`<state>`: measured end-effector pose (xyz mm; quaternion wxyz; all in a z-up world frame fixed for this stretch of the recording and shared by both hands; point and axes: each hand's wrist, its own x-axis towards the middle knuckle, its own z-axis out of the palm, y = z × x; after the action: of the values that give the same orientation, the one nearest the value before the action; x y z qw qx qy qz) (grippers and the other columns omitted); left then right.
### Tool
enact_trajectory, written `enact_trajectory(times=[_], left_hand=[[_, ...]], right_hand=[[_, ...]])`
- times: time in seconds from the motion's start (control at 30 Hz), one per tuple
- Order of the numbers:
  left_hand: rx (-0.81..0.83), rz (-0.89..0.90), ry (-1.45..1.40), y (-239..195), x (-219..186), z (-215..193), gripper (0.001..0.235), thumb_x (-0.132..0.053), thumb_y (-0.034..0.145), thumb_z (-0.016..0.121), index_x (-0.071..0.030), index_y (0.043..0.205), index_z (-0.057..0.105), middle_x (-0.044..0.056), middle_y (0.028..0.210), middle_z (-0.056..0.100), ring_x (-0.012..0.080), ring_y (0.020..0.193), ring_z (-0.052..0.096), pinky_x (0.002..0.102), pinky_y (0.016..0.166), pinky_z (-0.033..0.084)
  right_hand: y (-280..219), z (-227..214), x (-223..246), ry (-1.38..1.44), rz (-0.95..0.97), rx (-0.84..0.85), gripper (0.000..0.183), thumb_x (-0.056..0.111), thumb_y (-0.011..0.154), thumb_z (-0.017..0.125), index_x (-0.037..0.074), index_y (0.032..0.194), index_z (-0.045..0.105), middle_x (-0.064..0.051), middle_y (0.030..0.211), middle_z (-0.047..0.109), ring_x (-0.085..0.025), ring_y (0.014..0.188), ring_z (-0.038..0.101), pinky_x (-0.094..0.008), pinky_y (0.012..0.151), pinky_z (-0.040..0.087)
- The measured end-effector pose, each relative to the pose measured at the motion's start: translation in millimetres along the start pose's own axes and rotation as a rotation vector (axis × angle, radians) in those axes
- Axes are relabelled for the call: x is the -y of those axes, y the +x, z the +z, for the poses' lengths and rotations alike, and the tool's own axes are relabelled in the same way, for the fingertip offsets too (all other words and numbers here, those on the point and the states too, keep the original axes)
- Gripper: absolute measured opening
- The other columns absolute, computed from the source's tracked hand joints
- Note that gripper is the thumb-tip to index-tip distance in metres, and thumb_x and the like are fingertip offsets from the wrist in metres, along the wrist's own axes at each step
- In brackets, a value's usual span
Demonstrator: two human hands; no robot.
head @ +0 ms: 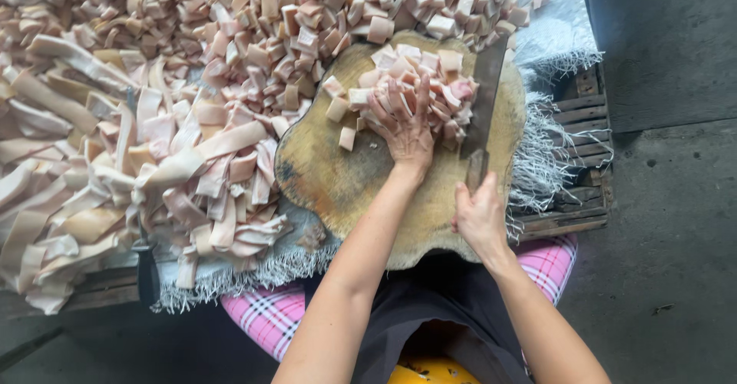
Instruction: The person sits cross-legged on the floor and uses a large cleaver to chop strips of pale meat into small cubes on a round wooden cutting board. They repeatedly pick up strips from a pile, cut them, and push the diced pieces aside.
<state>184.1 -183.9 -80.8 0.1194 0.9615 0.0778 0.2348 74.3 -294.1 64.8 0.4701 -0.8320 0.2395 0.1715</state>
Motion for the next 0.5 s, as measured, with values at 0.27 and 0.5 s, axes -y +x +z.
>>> enact_trajectory(times=[0.27,0.5], left_hand=[[-0.127,-0.084,0.037,163.5,13.4,73.7,0.106,0.010,0.081,0.063,-0.054,0.157,0.023,-0.001,0.172,0.000,0.0561,0.156,-0.001,0.065,0.111,0.046],[0.103,-0.636,-0.621,293.8,56.6,139.7,0.119,0.020,0.075,0.049,-0.042,0.161,-0.004,0.010,0.178,-0.032,0.0363,0.147,0.028,0.034,0.069,0.057]], right_hand=[[137.0,41.7,84.5,0.140,-0.229,0.019,0.041,0.013,0.101,0.053,-0.012,0.127,0.033,-0.012,0.064,0.060,-0.023,0.046,0.066,-0.035,0.040,0.055],[222.8,45.8,156.6,-0.054,-0.464,0.036,0.033,0.008,0.100,0.048,-0.008,0.125,0.034,-0.011,0.070,0.061,-0.023,0.050,0.063,-0.034,0.040,0.057]])
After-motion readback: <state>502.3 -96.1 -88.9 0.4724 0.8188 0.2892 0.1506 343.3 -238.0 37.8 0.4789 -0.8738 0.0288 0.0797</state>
